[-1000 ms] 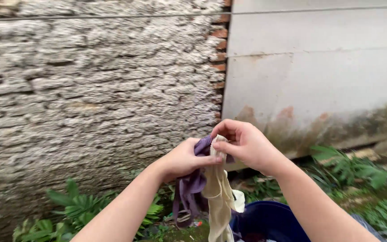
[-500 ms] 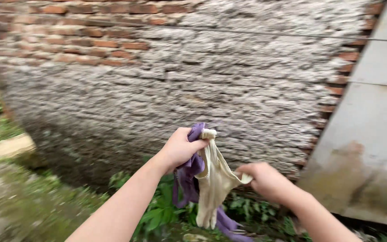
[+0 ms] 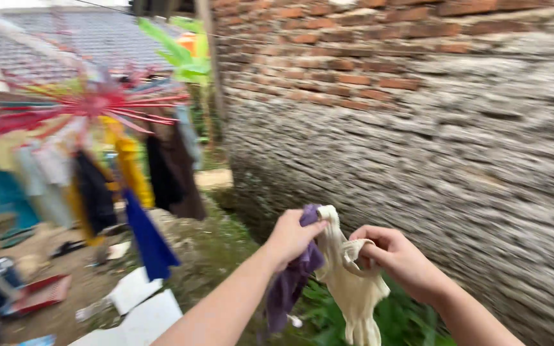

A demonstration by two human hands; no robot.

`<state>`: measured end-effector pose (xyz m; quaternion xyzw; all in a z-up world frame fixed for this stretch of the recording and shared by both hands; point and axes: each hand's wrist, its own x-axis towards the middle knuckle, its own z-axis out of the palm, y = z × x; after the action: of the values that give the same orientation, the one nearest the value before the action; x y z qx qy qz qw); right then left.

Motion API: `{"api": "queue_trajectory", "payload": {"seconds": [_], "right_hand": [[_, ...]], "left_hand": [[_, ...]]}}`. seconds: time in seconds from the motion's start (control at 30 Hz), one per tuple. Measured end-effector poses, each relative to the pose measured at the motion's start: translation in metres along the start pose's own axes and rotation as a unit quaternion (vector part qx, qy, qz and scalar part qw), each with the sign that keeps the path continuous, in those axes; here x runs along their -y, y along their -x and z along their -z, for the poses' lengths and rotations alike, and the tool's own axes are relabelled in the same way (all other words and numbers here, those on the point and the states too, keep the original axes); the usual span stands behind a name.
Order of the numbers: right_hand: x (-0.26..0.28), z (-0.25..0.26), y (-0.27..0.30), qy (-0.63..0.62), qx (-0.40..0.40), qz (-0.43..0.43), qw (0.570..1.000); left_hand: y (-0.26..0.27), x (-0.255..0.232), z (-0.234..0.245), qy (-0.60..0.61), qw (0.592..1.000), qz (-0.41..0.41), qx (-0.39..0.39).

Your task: Hanging wet laundry items onto a multi-arm circular drying rack and a clothesline in an outdoor area.

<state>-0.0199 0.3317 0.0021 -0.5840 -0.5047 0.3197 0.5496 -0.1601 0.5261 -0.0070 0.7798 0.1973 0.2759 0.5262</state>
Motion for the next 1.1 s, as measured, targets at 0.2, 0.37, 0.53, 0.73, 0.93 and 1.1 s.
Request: {"api": "queue_trajectory", "payload": {"seconds": [0.2,0.37,0.53,0.73,0.93,1.1], "right_hand": [[0.000,-0.073,-0.099,-0.010,0.044,0.037,0.998],[0.026,-0.137,-0.157,-0.048,0.115,0.093,0.988],[0.021,-0.183,-0.227,-0.046,0.165,0.117,0.978],[0.023,-0.245,-0.279,0.020,0.260,0.228,0.938],[0.041,-0.316,-0.324,-0.098,0.388,0.134,0.906],[0.067,-0.378,-0.358,-0.100,0.459,0.105,0.876]], "left_hand": [[0.018,0.012,0.087,0.110,0.992,0.061,-0.031],[0.037,0.012,0.147,0.115,0.988,0.054,-0.092],[0.046,0.016,0.213,0.079,0.986,0.050,-0.139],[0.068,0.048,0.274,0.052,0.977,0.045,-0.203],[0.085,0.044,0.336,0.036,0.964,0.044,-0.261],[0.098,0.078,0.410,0.110,0.978,0.047,-0.171]]}}
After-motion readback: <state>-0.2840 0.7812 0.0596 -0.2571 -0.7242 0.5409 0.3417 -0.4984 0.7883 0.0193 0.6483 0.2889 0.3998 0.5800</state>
